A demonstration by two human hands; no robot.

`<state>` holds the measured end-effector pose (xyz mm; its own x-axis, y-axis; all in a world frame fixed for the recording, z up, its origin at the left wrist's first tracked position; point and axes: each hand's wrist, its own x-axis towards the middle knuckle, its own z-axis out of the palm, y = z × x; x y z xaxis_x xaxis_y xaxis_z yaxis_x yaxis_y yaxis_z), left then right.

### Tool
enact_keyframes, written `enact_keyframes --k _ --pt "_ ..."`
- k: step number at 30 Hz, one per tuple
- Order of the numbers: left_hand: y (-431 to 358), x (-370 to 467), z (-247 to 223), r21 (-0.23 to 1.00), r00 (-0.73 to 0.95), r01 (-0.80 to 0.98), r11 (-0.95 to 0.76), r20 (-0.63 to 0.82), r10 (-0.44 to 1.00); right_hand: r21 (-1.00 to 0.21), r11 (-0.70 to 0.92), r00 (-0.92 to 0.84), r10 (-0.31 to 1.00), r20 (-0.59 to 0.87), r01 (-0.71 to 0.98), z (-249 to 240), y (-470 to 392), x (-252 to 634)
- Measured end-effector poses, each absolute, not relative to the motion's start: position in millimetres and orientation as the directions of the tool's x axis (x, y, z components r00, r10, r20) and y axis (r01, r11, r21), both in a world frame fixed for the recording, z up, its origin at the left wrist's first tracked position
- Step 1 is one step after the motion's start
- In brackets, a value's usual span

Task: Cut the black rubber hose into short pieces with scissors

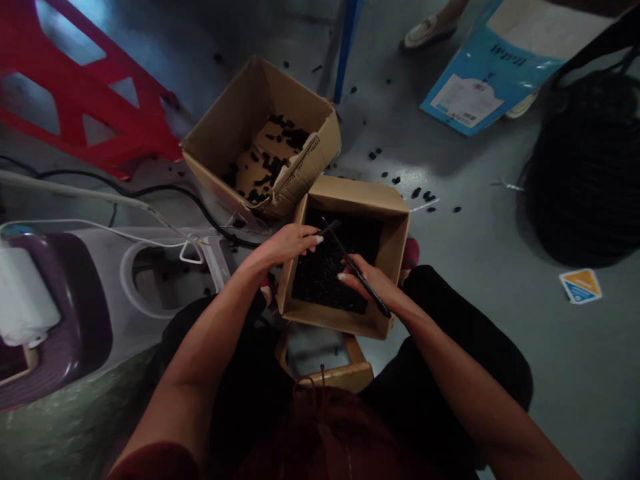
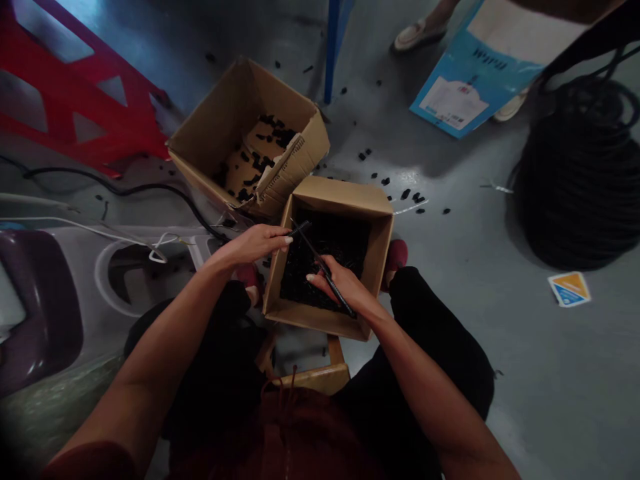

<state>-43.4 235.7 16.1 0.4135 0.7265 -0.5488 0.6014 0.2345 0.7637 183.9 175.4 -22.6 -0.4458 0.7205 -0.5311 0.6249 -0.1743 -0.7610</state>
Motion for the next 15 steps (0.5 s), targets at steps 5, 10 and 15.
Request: enact_keyframes --k 5,10,15 --pt "237 -45 14 0.737 0.424 0.647 0.196 -0.561 0.711 -0.759 -0.204 -0.453 0.697 -0.556 0.618 -20 177 182" --pt "237 -46 15 0.740 0.445 0.654 0.156 -0.544 0.712 -0.729 -0.191 -0.408 0.722 -0.558 0.658 -22 173 177" --pt "237 -46 12 0.732 0.440 0.665 0.152 -0.547 0.713 -0.728 -0.166 -0.388 0.756 -0.527 0.665 -23 170 172"
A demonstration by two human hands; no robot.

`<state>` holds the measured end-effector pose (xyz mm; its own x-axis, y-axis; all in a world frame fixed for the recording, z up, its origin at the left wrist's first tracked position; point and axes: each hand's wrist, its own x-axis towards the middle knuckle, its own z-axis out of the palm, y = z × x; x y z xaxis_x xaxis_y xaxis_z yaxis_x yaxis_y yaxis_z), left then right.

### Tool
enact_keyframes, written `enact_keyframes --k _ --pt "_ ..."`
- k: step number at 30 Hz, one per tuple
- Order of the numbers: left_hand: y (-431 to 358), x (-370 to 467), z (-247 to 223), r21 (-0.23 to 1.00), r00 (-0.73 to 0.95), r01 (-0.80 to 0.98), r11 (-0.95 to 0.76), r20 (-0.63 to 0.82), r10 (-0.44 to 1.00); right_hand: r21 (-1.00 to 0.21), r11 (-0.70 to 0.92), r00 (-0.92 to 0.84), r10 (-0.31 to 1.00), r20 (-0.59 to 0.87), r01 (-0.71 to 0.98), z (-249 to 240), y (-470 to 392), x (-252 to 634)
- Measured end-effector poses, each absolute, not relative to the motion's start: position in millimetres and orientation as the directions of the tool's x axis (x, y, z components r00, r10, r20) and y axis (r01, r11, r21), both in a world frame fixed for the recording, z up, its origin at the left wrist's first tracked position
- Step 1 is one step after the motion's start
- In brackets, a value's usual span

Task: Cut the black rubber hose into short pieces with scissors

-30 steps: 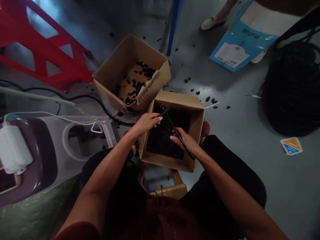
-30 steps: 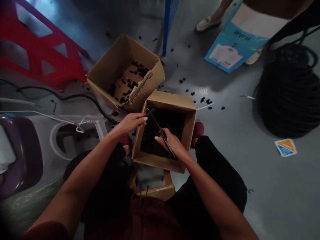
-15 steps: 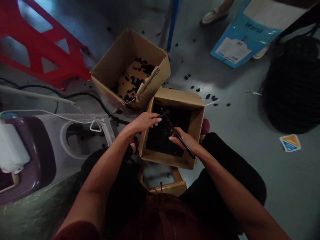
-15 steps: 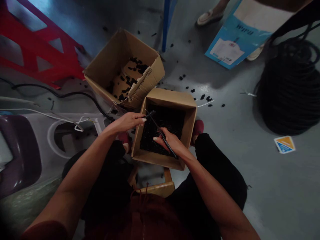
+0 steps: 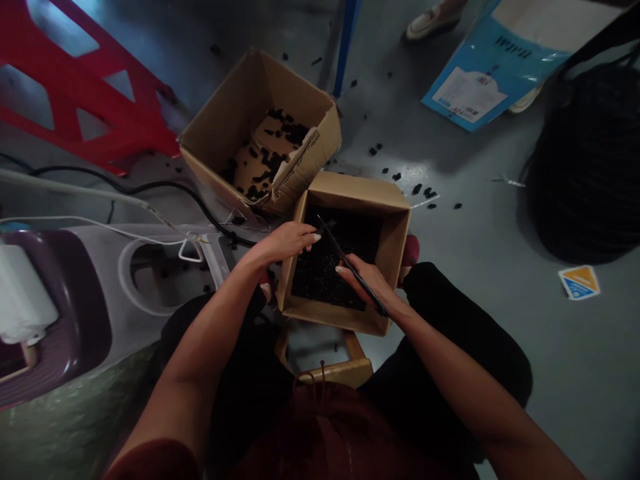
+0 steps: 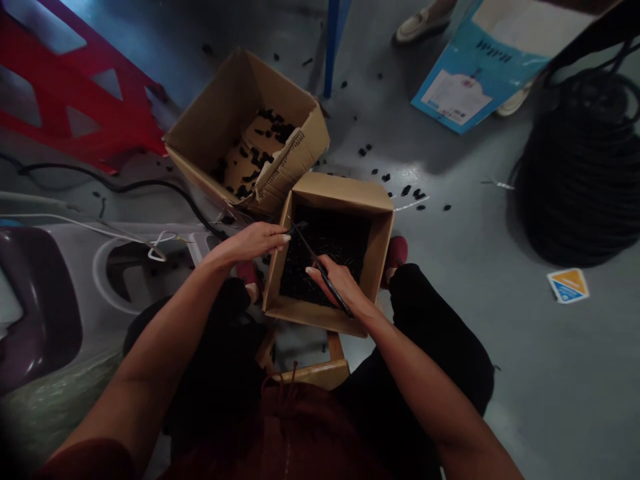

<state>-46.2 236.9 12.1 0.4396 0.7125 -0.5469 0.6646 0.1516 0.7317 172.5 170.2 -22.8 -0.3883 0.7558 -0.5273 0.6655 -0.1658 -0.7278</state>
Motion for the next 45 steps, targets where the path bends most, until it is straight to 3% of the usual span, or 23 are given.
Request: enact_keyframes --k 7,18,25,36,45 --pt "237 -47 4 0.707 0.421 0.683 0.181 -0.584 0.694 -0.715 -0.172 -0.379 0.752 -0.540 0.677 -22 168 171" --pt "237 -44 6 0.667 0.450 0.742 0.066 -0.570 0.688 -0.680 -0.164 -0.393 0.709 -0.585 0.715 -30 167 173" --pt "238 -46 12 0.696 0.544 0.718 0.019 -0.577 0.609 -0.746 -0.187 -0.475 0.666 -0.575 0.640 -29 171 175" --pt "236 -44 3 0.684 0.528 0.729 0.024 -0.583 0.617 -0.722 -0.156 -0.430 0.712 -0.555 0.674 -28 168 171" --pt "237 -43 -21 0.544 0.588 0.797 -0.262 -0.602 0.540 -0.680 -0.165 -0.406 0.694 -0.594 0.714 -44 158 168"
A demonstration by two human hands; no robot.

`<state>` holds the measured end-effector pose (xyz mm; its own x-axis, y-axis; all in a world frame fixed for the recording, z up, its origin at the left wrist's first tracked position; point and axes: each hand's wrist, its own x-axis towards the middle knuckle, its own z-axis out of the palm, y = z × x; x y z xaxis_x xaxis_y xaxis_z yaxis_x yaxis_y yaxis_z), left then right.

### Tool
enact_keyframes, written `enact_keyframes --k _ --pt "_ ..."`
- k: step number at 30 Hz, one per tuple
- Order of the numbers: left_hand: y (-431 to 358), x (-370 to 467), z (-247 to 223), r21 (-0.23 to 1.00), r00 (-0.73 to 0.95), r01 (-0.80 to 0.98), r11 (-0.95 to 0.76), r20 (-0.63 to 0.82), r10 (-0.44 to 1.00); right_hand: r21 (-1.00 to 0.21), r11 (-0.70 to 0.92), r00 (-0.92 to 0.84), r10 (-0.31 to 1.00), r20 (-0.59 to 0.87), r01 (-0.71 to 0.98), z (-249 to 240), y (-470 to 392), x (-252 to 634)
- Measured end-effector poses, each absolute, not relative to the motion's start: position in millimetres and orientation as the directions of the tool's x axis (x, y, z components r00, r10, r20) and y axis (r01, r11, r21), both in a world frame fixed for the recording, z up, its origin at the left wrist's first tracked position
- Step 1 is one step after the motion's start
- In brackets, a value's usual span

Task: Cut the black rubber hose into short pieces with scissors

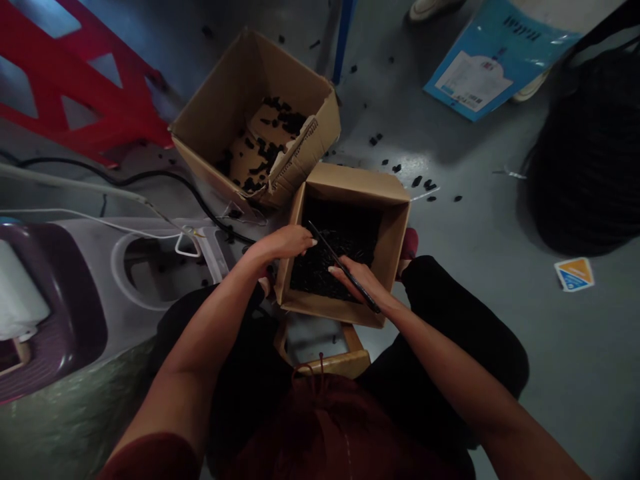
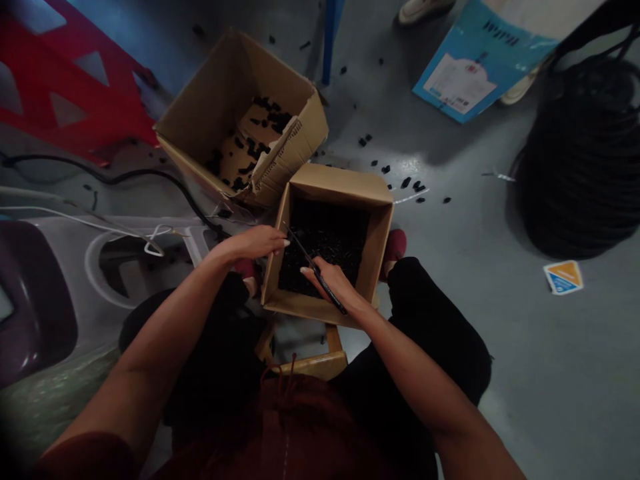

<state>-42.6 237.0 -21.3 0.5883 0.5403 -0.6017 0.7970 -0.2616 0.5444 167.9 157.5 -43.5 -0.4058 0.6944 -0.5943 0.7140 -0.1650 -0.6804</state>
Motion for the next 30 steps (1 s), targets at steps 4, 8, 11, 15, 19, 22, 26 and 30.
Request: enact_keyframes --k 4,8,11,15,19,22,26,30 --pt "237 -42 -25 0.475 0.600 0.800 -0.366 -0.621 0.504 -0.676 -0.150 -0.415 0.687 -0.596 0.722 -45 156 168" --pt "237 -43 -28 0.487 0.597 0.801 -0.348 -0.610 0.521 -0.664 -0.131 -0.419 0.682 -0.599 0.736 -45 157 168" --pt "237 -44 -31 0.519 0.566 0.817 -0.253 -0.632 0.530 -0.650 -0.110 -0.426 0.671 -0.606 0.752 -49 157 169" --pt "236 -44 -35 0.513 0.535 0.834 -0.204 -0.659 0.529 -0.643 -0.074 -0.444 0.663 -0.603 0.762 -55 154 170" --pt "236 -43 -37 0.489 0.524 0.846 -0.215 -0.684 0.508 -0.658 -0.020 -0.480 0.668 -0.569 0.753 -55 152 171" --pt "235 -44 -35 0.474 0.507 0.857 -0.203 -0.702 0.500 -0.658 -0.016 -0.486 0.660 -0.572 0.753 -53 152 171" --pt "234 -43 -33 0.472 0.509 0.856 -0.209 -0.702 0.498 -0.628 -0.022 -0.462 0.657 -0.595 0.778 -52 152 170" --pt "230 -40 -35 0.540 0.564 0.816 -0.205 -0.671 0.480 -0.573 -0.044 -0.426 0.622 -0.657 0.818 -53 151 169"
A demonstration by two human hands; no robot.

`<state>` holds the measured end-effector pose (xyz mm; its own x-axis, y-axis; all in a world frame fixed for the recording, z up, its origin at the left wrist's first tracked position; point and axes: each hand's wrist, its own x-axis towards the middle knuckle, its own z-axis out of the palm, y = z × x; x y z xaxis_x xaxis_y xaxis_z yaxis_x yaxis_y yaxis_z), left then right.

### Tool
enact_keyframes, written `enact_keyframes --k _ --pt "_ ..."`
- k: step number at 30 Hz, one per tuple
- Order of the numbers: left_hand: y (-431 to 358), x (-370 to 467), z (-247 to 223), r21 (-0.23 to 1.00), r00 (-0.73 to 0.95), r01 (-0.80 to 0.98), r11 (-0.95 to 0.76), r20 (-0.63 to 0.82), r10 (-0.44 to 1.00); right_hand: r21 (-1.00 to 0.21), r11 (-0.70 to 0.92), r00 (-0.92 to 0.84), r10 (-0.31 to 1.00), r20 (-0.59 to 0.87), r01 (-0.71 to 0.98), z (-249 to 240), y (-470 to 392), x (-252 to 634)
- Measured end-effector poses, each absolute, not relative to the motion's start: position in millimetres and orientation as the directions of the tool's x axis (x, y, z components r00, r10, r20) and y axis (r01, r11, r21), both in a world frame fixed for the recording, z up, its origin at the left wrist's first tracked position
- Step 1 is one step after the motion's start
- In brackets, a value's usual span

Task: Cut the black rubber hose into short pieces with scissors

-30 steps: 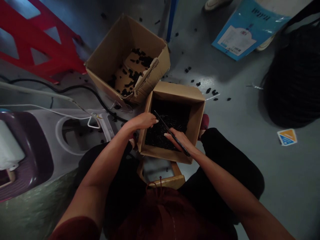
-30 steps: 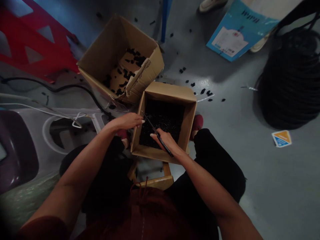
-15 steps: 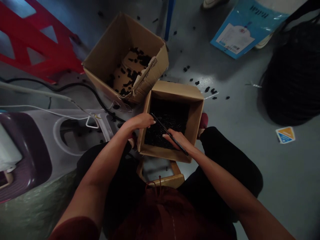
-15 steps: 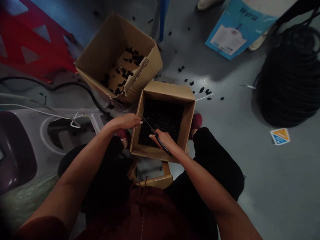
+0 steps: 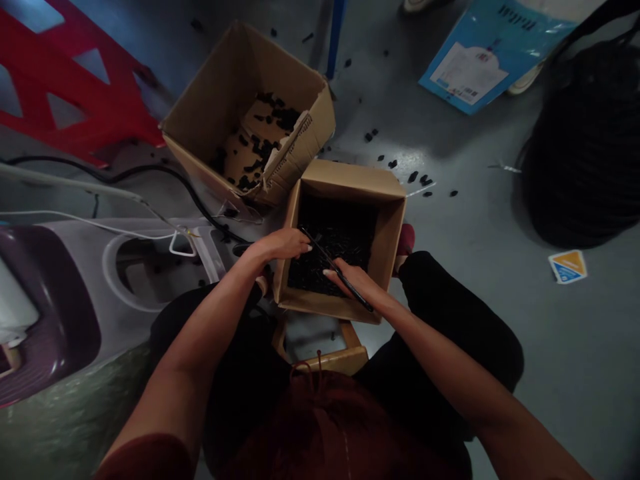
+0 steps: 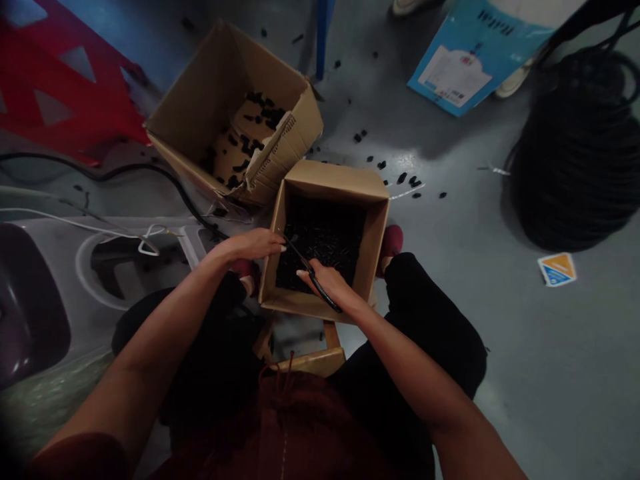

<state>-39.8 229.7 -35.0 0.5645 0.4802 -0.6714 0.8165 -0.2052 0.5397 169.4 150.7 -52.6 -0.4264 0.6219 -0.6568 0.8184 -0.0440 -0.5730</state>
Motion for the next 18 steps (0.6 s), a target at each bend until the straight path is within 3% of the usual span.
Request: enact_keyframes --k 4,9,12,18 --pt "225 -36 -36 0.581 0.595 0.789 -0.199 -0.642 0.484 -0.556 -0.068 -0.416 0.590 -0.692 0.828 -53 153 170" --pt "224 -33 -33 0.636 0.630 0.760 -0.132 -0.672 0.389 -0.557 -0.058 -0.414 0.607 -0.678 0.828 -51 157 170" --pt "225 -32 -32 0.612 0.605 0.779 -0.137 -0.673 0.425 -0.550 -0.068 -0.405 0.603 -0.688 0.832 -50 158 170" --pt "228 -29 -25 0.630 0.518 0.776 0.017 -0.654 0.552 -0.663 -0.340 -0.289 0.702 -0.651 0.667 -56 162 172"
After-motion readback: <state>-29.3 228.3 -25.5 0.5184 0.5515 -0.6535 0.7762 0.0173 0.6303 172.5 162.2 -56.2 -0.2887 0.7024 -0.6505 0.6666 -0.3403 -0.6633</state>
